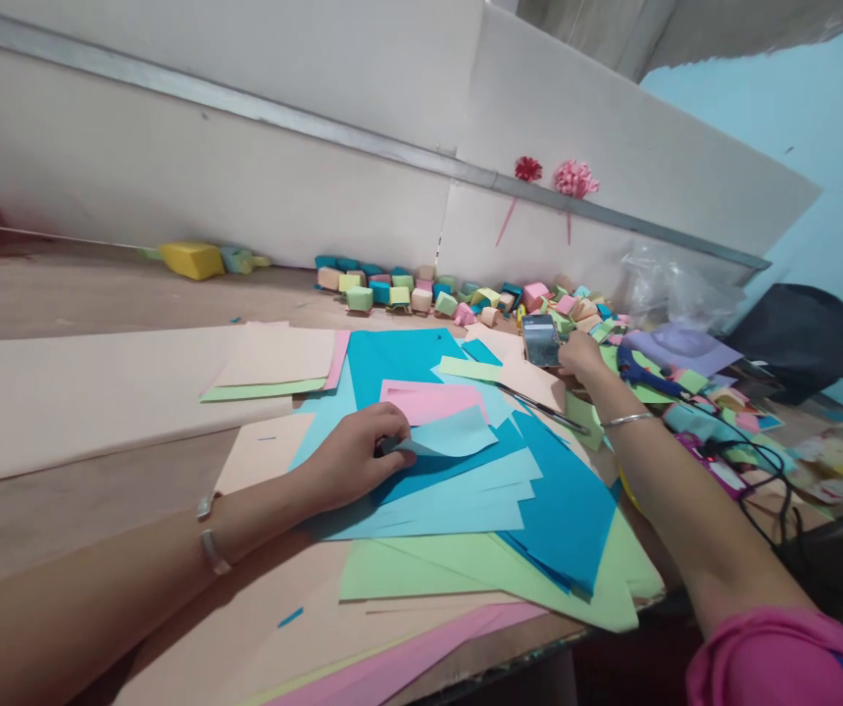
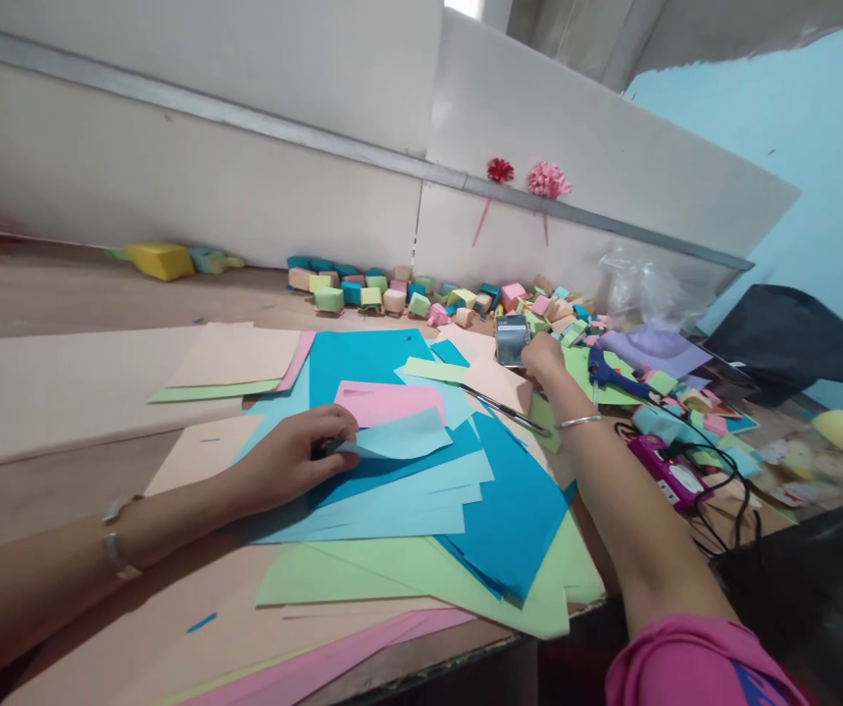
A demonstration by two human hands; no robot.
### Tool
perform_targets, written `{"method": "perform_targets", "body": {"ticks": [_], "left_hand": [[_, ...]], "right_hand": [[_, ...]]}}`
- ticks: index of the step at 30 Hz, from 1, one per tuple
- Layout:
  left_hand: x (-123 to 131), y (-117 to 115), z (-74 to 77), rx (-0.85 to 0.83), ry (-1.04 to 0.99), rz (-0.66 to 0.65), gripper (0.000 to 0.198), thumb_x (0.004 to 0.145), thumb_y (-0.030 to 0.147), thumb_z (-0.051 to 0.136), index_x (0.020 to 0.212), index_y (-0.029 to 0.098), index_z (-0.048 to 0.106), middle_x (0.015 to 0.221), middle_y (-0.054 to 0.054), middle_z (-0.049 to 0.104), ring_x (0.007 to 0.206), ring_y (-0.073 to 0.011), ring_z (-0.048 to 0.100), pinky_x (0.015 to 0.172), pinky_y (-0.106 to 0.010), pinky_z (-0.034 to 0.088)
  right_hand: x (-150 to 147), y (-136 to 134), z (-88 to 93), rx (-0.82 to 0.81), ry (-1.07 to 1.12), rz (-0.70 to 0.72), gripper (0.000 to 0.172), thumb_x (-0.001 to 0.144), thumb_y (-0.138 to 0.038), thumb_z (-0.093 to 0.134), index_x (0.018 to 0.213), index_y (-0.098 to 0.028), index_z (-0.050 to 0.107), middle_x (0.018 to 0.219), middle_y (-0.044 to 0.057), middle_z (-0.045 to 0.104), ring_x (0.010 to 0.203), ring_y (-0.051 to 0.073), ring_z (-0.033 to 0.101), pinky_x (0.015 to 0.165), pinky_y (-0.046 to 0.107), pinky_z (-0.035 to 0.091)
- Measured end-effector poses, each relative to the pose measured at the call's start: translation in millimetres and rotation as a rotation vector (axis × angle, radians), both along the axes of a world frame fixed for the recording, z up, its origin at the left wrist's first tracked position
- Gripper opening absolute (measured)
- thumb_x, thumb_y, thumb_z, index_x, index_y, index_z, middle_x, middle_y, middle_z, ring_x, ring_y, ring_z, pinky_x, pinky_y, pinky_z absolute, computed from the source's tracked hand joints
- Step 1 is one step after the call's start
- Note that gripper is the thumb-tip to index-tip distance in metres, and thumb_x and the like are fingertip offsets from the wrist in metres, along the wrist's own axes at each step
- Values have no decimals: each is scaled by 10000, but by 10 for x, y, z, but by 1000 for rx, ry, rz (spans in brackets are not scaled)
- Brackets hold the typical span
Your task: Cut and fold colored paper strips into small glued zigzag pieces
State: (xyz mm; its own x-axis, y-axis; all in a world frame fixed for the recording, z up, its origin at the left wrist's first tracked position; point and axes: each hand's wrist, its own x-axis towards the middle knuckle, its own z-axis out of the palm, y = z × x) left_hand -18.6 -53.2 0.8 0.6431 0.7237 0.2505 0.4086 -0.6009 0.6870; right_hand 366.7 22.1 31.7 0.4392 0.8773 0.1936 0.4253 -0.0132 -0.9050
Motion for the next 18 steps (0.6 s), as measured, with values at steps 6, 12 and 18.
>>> {"method": "perform_targets", "body": {"ticks": [6, 12, 18], "left_hand": [[5, -30, 7, 16, -109, -20, 29, 760, 177, 596, 732, 182, 599, 886, -35, 611, 848, -183, 570, 774, -290, 452], [12, -70, 19, -37, -285, -9, 87, 768, 126, 571, 702, 173, 605, 924, -50, 611, 888, -169, 583, 712, -256, 485], [-4, -81, 16, -35, -339, -38, 109, 770, 104, 568, 746, 163, 657, 937, -58, 625, 869, -158, 606, 727, -257, 501]], "right_hand": [[-504, -496, 191, -66, -351, 253, 169, 775, -136, 695, 937, -183, 704, 1221, 108, 619, 1253, 298, 470, 1070, 463, 362], [-1015, -1276, 173, 131, -793, 847, 373, 730, -347, 767, 1077, -277, 650, 1515, 67, 358, 1372, 311, 351, 1097, 484, 346], [-1158, -1355, -125, 395, -875, 730, 37, 894, -193, 573, 886, -196, 609, 1160, 126, 634, 1064, 241, 591, 893, 414, 489]]}}
